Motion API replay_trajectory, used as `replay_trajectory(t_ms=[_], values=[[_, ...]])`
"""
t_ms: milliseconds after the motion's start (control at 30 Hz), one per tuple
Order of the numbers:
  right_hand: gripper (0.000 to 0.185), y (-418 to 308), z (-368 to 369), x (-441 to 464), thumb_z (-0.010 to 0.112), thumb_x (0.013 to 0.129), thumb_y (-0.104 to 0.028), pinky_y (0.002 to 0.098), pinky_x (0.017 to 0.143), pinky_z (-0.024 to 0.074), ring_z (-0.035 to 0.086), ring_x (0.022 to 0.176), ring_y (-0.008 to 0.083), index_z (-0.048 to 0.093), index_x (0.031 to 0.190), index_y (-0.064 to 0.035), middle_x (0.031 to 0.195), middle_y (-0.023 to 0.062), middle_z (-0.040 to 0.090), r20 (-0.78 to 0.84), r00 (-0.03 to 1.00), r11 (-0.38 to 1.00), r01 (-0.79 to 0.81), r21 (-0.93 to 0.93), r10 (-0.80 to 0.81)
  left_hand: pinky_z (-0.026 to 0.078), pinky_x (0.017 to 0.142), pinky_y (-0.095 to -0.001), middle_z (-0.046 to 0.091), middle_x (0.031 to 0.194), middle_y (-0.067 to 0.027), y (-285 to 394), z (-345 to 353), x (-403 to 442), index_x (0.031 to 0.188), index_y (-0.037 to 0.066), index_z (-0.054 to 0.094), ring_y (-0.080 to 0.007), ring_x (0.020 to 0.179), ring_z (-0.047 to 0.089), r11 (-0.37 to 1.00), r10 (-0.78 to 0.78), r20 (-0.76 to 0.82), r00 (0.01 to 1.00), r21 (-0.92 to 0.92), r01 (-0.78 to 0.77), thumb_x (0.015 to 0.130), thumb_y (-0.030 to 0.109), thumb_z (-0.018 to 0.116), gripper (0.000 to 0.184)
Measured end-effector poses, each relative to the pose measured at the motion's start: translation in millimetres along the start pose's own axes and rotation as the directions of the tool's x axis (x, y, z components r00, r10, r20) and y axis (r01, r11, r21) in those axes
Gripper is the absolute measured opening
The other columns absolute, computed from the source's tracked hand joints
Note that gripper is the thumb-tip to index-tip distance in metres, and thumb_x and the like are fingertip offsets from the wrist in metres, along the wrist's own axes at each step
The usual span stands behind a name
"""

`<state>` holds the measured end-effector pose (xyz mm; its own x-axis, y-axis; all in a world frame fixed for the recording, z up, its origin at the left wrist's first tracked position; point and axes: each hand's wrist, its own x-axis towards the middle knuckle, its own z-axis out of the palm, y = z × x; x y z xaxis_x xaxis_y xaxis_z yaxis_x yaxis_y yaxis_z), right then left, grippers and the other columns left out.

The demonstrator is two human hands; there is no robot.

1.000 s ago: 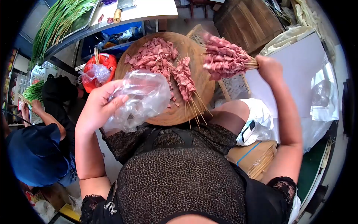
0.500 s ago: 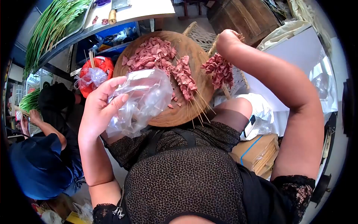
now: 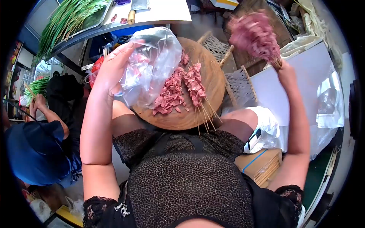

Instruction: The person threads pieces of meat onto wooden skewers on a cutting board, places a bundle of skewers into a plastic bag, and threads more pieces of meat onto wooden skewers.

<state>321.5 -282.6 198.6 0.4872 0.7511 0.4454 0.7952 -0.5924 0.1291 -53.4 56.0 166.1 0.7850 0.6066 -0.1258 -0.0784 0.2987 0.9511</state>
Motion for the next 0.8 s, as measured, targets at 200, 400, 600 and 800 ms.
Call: replay_trajectory(t_ms=[200,400,600,800], values=[[0.018,-154.0,-4.4,-49.6,0.064,0.084,-0.014,0.0213,0.036,0.0247,0.035,0.04,0.006,0.06,0.1,-0.0062,0.05,-0.0072,0.035,0.64,0.72,-0.31,-0.565,0.765,0.269,0.046,0.052,-0.0194,0.062,0.087,-0.0075,-32.0,27.9,15.0,0.122,0.004,0.051,-0.0088,0.059,0.055,0.99,-0.05,0.012,0.999,-0.134,0.051,0.096,0.023,0.045,0.033],[0.03,-225.1,34.2,-45.0,0.067,0.08,-0.014,0.0235,0.046,0.0364,0.047,0.052,0.0078,0.057,0.107,-0.0028,0.071,-0.0038,0.055,0.504,0.84,-0.193,-0.471,0.861,0.199,0.048,0.057,-0.023,0.064,0.094,-0.008,-38.4,76.0,0.8,0.12,0.003,0.053,-0.0115,0.074,0.059,0.926,-0.099,0.191,0.977,-0.341,0.161,0.095,0.024,0.047,0.033],[0.012,-220.2,37.9,-38.1,0.068,0.08,-0.014,0.0201,0.039,0.0262,0.039,0.043,0.0041,0.062,0.081,-0.0041,0.056,-0.0049,0.045,0.517,0.808,-0.186,-0.482,0.856,0.283,0.045,0.09,-0.0315,0.053,0.118,-0.0113,-24.5,46.3,-17.7,0.14,0.005,0.029,-0.0201,0.108,0.053,0.993,0.076,0.36,0.93,-0.108,-0.039,0.071,-0.007,0.062,0.078],[0.013,-187.6,32.6,-30.4,0.064,0.082,-0.01,0.0195,0.044,0.0306,0.042,0.049,0.0024,0.064,0.092,-0.0015,0.062,-0.0052,0.051,0.455,0.821,-0.147,-0.432,0.89,0.343,0.047,0.081,-0.0391,0.053,0.108,-0.0152,-12.5,-18.5,6.2,0.12,0.008,0.05,-0.0326,0.096,0.055,-0.062,0.632,0.093,0.769,0.996,-0.069,0.073,0.0,0.06,0.049]])
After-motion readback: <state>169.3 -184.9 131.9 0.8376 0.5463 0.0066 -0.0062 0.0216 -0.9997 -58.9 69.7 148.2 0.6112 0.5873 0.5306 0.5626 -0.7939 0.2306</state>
